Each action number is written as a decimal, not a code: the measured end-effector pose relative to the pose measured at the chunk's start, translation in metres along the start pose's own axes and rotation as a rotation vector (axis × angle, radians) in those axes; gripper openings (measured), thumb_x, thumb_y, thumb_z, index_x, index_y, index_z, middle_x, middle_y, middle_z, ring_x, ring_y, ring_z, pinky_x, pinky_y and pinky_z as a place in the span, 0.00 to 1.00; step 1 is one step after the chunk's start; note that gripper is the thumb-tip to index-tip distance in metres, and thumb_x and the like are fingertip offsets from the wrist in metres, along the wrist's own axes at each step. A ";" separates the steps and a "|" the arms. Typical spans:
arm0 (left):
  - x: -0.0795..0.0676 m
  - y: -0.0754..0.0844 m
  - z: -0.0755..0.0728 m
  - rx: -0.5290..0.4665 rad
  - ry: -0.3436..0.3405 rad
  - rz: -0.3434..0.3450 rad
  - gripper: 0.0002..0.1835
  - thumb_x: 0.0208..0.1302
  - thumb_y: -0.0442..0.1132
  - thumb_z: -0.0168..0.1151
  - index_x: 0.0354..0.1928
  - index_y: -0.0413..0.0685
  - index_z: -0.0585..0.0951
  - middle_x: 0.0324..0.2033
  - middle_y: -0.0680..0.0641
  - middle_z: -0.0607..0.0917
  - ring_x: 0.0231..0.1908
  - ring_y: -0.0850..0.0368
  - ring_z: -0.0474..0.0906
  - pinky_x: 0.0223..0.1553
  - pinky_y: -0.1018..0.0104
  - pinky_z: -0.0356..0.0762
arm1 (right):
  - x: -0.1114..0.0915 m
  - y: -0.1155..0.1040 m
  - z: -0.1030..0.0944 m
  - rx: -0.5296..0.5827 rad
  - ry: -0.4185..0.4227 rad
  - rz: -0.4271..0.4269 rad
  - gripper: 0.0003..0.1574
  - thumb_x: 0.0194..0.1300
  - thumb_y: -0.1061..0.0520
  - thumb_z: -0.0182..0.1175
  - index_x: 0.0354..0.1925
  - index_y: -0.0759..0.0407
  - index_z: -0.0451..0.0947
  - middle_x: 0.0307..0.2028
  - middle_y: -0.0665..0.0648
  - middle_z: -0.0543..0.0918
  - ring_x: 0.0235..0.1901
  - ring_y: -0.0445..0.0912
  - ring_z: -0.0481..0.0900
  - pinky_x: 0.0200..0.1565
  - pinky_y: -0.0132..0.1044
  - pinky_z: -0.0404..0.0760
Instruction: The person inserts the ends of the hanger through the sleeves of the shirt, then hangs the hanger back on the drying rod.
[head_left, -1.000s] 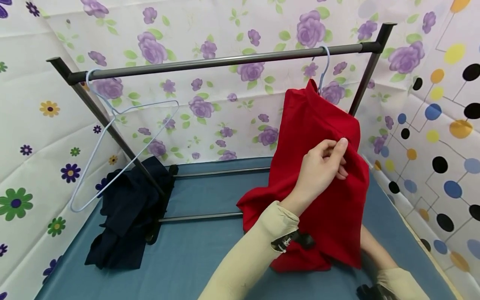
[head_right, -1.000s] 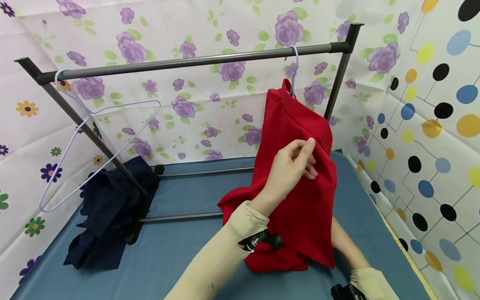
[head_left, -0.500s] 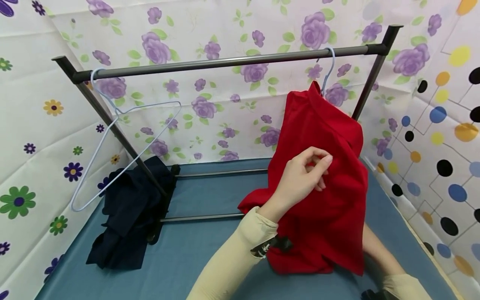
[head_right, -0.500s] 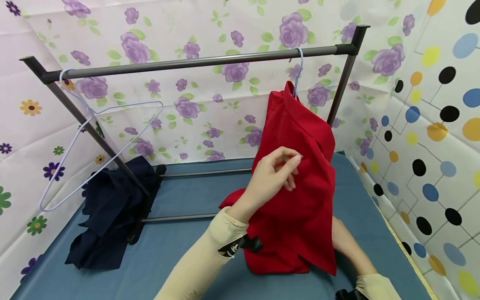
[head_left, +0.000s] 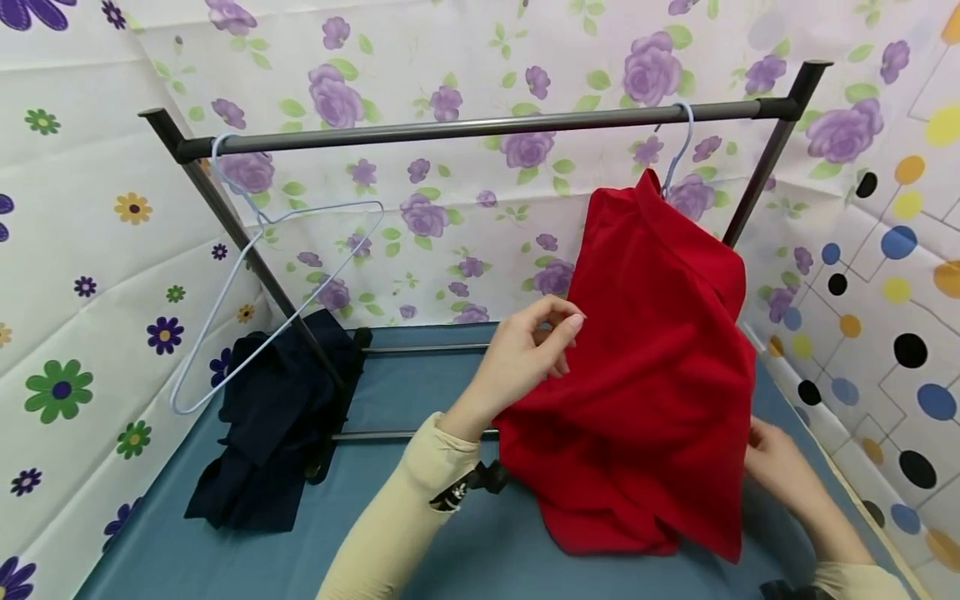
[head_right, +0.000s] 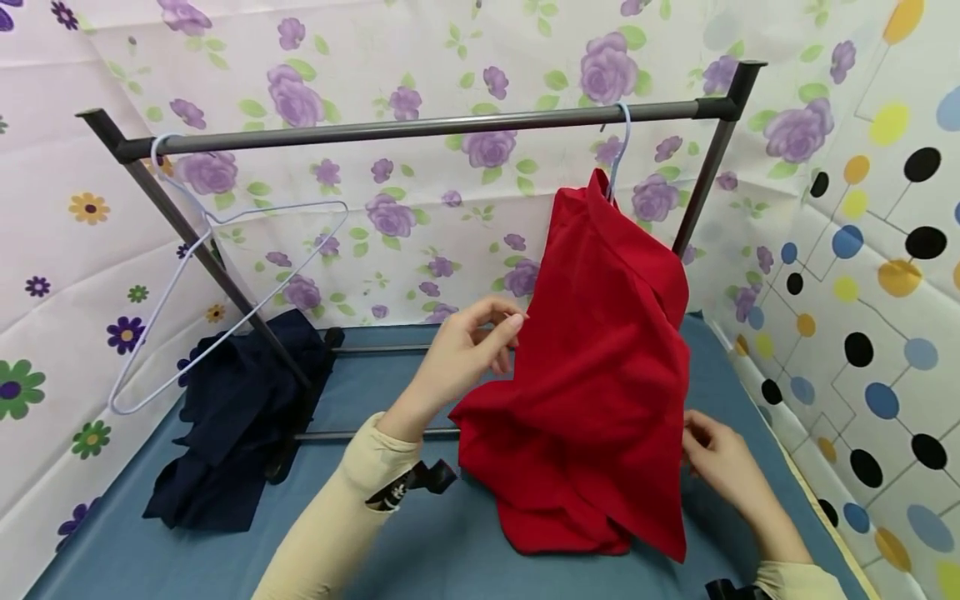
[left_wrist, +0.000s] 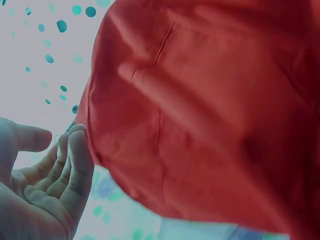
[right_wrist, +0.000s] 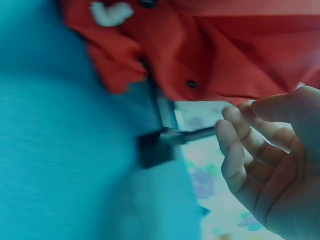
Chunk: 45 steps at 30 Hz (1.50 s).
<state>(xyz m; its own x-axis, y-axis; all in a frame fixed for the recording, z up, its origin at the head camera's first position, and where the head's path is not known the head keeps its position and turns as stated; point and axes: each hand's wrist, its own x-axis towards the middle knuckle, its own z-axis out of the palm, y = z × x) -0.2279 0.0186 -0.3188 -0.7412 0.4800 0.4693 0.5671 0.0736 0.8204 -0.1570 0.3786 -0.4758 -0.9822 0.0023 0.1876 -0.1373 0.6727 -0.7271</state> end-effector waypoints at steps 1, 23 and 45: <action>-0.001 0.001 -0.007 0.020 -0.003 -0.003 0.12 0.78 0.46 0.55 0.51 0.47 0.80 0.35 0.45 0.81 0.21 0.51 0.81 0.29 0.56 0.84 | 0.001 -0.004 -0.005 -0.002 0.014 -0.004 0.14 0.74 0.58 0.56 0.50 0.69 0.77 0.32 0.54 0.82 0.24 0.38 0.76 0.26 0.37 0.77; -0.047 0.029 -0.113 0.319 0.088 -0.010 0.11 0.76 0.44 0.57 0.51 0.48 0.82 0.42 0.49 0.84 0.30 0.59 0.84 0.33 0.59 0.83 | 0.008 -0.171 -0.076 0.147 0.554 -0.152 0.13 0.77 0.58 0.55 0.50 0.61 0.83 0.30 0.47 0.79 0.24 0.39 0.74 0.28 0.21 0.74; -0.140 0.059 -0.200 0.623 0.315 -0.087 0.08 0.75 0.39 0.58 0.49 0.46 0.83 0.36 0.48 0.85 0.28 0.62 0.82 0.31 0.71 0.81 | 0.032 -0.240 0.000 0.209 0.459 -0.519 0.09 0.71 0.65 0.61 0.45 0.61 0.86 0.30 0.48 0.82 0.25 0.38 0.72 0.22 0.29 0.64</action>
<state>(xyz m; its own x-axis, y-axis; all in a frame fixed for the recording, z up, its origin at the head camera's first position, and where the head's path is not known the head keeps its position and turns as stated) -0.1625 -0.2197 -0.2710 -0.8088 0.1799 0.5599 0.5311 0.6324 0.5639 -0.1554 0.2167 -0.2953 -0.6371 0.0624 0.7682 -0.6385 0.5157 -0.5714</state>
